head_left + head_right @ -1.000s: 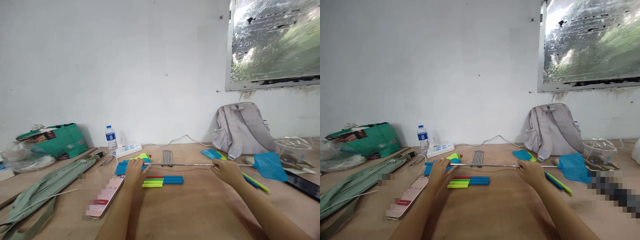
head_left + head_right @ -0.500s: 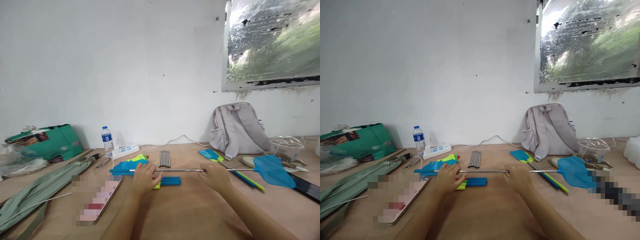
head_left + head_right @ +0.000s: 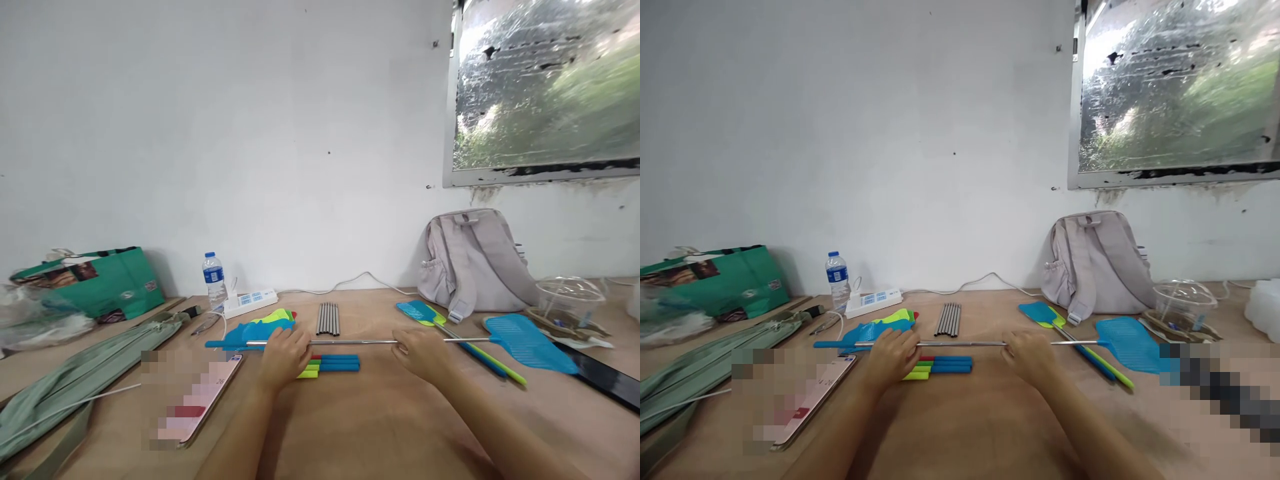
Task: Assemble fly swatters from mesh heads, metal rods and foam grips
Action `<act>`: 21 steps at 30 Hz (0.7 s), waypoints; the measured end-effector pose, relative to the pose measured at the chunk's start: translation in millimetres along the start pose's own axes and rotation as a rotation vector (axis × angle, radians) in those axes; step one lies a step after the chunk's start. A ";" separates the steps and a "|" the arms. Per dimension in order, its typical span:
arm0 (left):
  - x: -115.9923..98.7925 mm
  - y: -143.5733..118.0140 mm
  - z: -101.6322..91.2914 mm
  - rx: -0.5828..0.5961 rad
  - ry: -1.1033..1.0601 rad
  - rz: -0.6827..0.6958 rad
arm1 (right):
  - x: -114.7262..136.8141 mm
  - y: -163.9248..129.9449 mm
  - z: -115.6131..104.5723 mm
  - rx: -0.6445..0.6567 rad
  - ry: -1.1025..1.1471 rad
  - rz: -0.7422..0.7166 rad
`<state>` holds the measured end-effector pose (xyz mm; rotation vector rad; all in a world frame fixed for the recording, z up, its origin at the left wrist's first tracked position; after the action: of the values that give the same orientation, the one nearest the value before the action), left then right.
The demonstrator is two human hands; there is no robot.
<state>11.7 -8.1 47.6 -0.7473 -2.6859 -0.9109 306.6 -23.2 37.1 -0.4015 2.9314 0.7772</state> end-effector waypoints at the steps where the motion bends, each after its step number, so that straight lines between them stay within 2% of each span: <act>1: 7.8 -3.1 -0.1 -0.007 0.000 -0.048 | -8.3 -1.0 0.5 -0.003 -0.001 0.047; 4: 31.5 -13.8 -3.5 -0.083 0.018 -0.228 | -37.0 -6.3 -0.5 -0.036 0.006 0.213; 8: 47.6 -21.1 -9.8 -0.168 0.061 -0.358 | -54.1 -10.1 -4.6 -0.114 0.032 0.260; 16: 45.6 -19.3 -8.2 -0.122 0.033 -0.440 | -41.6 -4.2 -2.8 -0.159 0.097 0.143; 18: 46.6 -20.7 -6.8 -0.088 0.040 -0.488 | -42.2 -4.1 -6.5 -0.177 0.127 0.055; 21: 52.2 -24.8 -5.0 -0.055 0.025 -0.560 | -45.8 -8.0 -15.3 -0.259 0.169 -0.155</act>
<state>-45.6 -7.3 57.0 0.0283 -2.9032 -1.0963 352.7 -27.0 53.2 -0.7394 2.9084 1.1568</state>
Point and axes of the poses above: each hand's wrist, its own y-axis towards the middle knuckle, its own z-axis out of the palm, x = y × z, the point moved 2 cm from there along y, towards the middle knuckle, and after that the axes turned 10 degrees about x, right-handed, at the moved point
